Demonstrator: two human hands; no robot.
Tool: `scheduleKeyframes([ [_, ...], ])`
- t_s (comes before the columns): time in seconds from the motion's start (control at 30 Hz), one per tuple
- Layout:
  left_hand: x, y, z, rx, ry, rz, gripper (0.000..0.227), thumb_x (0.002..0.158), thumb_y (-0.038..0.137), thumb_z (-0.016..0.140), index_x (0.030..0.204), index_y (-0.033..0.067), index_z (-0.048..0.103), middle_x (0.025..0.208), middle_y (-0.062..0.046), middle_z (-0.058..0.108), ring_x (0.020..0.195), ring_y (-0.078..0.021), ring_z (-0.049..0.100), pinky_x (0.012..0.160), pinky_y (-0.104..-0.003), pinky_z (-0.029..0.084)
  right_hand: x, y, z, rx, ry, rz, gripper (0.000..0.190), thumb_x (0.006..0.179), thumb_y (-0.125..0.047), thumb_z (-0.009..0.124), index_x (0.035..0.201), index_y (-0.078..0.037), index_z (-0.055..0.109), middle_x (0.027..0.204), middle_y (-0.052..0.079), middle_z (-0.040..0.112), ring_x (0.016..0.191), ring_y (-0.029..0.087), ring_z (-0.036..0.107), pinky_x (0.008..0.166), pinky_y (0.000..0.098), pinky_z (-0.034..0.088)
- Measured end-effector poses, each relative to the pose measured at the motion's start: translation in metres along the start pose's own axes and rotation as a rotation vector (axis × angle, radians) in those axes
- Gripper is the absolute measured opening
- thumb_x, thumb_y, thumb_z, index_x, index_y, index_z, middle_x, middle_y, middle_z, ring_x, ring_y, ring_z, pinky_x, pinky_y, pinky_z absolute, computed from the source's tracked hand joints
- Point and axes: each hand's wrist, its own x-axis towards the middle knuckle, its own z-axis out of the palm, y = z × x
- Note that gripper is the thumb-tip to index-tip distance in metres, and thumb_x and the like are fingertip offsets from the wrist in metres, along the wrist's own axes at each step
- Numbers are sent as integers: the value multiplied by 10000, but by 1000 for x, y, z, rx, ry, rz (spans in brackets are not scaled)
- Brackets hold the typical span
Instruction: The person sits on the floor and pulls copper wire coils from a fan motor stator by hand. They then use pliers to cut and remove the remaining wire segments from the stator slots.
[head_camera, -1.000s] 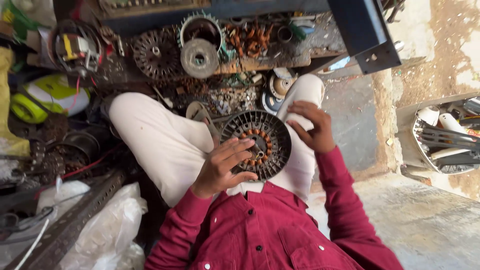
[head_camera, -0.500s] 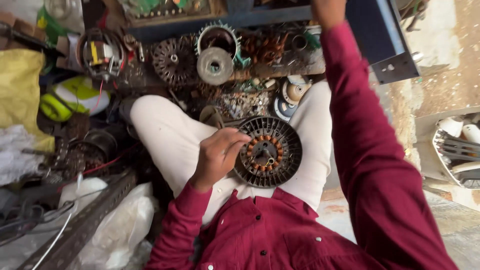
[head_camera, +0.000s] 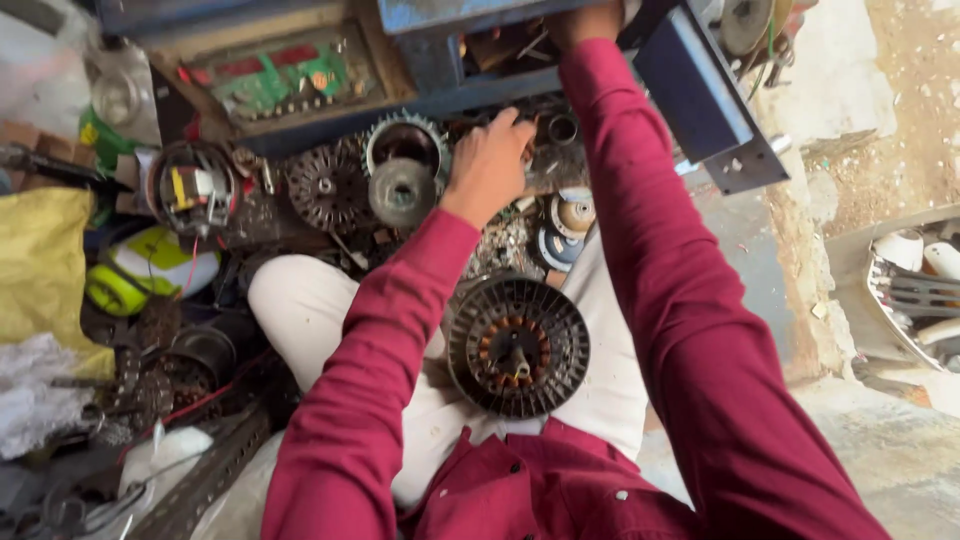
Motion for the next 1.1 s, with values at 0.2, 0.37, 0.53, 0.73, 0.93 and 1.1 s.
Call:
scheduleKeyframes([
  [0.2,-57,20,-56,-122,-54,-49,344,881,85,663,1225,94,682,1329,-125,669,922,-373,722,798,-463,578,20,17,26,11,-10,4,582,738,24,721,1288,50,534,1084,271,644,952,450,653,857,455,534],
  [0.37,-137,19,-64,-199,-456,46,697,769,279,781,1414,129,565,1513,-163,483,1321,-403,532,1052,-515,456,5,45,36,55,189,-123,646,686,45,711,1301,53,510,1088,289,630,946,480,643,855,468,531],
  [0.53,-167,36,-43,-157,-808,33,1176,599,557,923,1560,186,355,1657,-241,136,1460,-520,197,1158,-604,244,-60,65,22,713,274,-425,828,818,77,758,1492,34,279,1322,262,624,1211,442,653,1028,447,522],
  [0.73,-178,40,-34,-273,-567,22,1192,612,708,837,1541,114,386,1609,-210,311,1462,-467,310,1143,-617,316,-194,88,-44,1284,-297,184,748,981,-126,748,1634,-50,392,1313,138,631,1133,192,667,937,307,565],
  [0.93,-193,43,-13,-136,-501,-10,1239,602,887,704,1531,123,410,1577,-174,357,1425,-417,361,1053,-615,357,-335,95,-111,1343,-435,379,685,906,-73,690,1534,-68,415,1129,115,667,927,194,684,720,330,557],
  [1.1,-197,44,4,2,-408,30,1249,607,935,665,1511,101,444,1531,-167,380,1375,-409,380,1034,-645,318,-382,102,-158,1219,-402,209,720,887,7,733,1547,-21,448,1036,103,660,907,156,662,783,317,579],
])
